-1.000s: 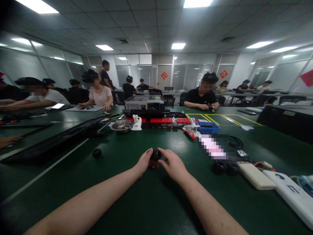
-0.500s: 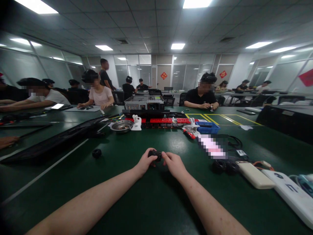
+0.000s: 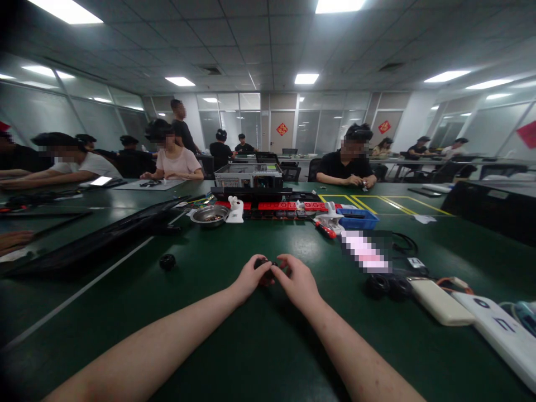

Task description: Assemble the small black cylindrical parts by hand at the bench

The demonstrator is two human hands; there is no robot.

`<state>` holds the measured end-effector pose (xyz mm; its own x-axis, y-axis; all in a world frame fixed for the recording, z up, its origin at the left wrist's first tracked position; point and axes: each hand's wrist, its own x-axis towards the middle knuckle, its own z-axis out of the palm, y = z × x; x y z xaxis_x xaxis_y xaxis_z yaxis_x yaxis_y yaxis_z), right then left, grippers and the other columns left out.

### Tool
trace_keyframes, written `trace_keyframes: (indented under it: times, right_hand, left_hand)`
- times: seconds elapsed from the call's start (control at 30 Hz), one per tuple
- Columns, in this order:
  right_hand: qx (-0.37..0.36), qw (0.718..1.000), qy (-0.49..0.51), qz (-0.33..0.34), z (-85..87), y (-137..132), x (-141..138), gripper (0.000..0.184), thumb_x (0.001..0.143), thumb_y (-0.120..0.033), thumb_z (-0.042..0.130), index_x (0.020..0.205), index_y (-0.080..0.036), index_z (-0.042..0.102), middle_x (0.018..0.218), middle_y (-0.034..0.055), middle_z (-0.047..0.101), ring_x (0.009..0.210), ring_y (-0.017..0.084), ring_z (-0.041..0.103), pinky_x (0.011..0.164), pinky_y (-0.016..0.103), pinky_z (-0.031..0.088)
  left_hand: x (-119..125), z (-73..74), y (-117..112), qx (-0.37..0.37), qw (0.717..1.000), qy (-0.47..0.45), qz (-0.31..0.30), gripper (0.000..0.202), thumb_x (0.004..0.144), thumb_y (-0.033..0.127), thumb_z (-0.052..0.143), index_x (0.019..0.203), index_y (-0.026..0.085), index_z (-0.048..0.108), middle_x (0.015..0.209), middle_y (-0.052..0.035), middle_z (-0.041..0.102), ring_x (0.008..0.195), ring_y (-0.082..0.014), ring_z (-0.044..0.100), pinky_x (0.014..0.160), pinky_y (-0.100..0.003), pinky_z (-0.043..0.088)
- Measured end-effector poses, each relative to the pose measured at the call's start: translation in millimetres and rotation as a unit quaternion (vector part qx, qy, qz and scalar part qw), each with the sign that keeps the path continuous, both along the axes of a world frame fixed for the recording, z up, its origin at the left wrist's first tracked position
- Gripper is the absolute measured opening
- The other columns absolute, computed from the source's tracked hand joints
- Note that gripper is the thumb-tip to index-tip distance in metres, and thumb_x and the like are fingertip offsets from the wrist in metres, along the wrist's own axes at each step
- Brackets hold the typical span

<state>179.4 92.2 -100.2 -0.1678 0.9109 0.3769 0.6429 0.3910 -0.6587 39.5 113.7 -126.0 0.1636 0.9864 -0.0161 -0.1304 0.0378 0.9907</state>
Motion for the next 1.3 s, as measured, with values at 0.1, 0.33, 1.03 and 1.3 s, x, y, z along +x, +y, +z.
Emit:
trace_keyframes:
  times: [0.1,0.33,1.03,1.3]
  right_hand:
    - [-0.088,0.995,0.034,0.011,-6.8,5.7,1.1,0.035,0.077,-0.046,0.036,0.077,-0.017,0.055,0.065,0.0013,0.056,0.057,0.012,0.051,0.051,0.023,0.039]
    - [-0.155,0.982,0.106,0.026,-7.7,3.0,-5.4,0.044,0.079,-0.049,0.029,0.058,-0.016,0.049,0.05,-0.001,0.048,0.043,0.01,0.045,0.041,0.021,0.035]
    - [-0.142,0.989,0.035,-0.013,-12.4,9.1,5.0,0.049,0.078,-0.053,0.025,0.069,-0.016,0.056,0.051,-0.0009,0.052,0.045,0.011,0.048,0.045,0.022,0.034]
    - [-0.054,0.998,0.01,0.035,-0.9,-0.7,-1.4,0.024,0.075,-0.038,0.044,0.08,-0.017,0.053,0.07,0.0014,0.057,0.062,0.013,0.052,0.054,0.023,0.038]
  left_hand:
    - [-0.7,1.1,-1.4,0.022,1.0,0.006,0.017,0.033,0.062,0.034,0.058,0.083,0.018,0.038,0.07,0.0014,0.052,0.047,-0.0093,0.054,0.039,-0.018,0.038]
    - [0.7,2.1,-7.0,0.043,0.999,-0.01,-0.014,0.036,0.064,0.041,0.054,0.086,0.019,0.036,0.072,0.0,0.054,0.054,-0.0112,0.056,0.042,-0.019,0.039]
    - [-3.0,3.3,-7.9,0.033,0.998,-0.017,-0.046,0.03,0.061,0.027,0.053,0.086,0.019,0.037,0.074,0.0007,0.049,0.055,-0.0097,0.052,0.038,-0.015,0.035]
    - [-1.5,-4.1,-6.1,0.079,0.996,0.03,-0.023,0.036,0.068,0.049,0.046,0.086,0.019,0.04,0.072,0.0005,0.049,0.057,-0.0106,0.052,0.039,-0.017,0.037]
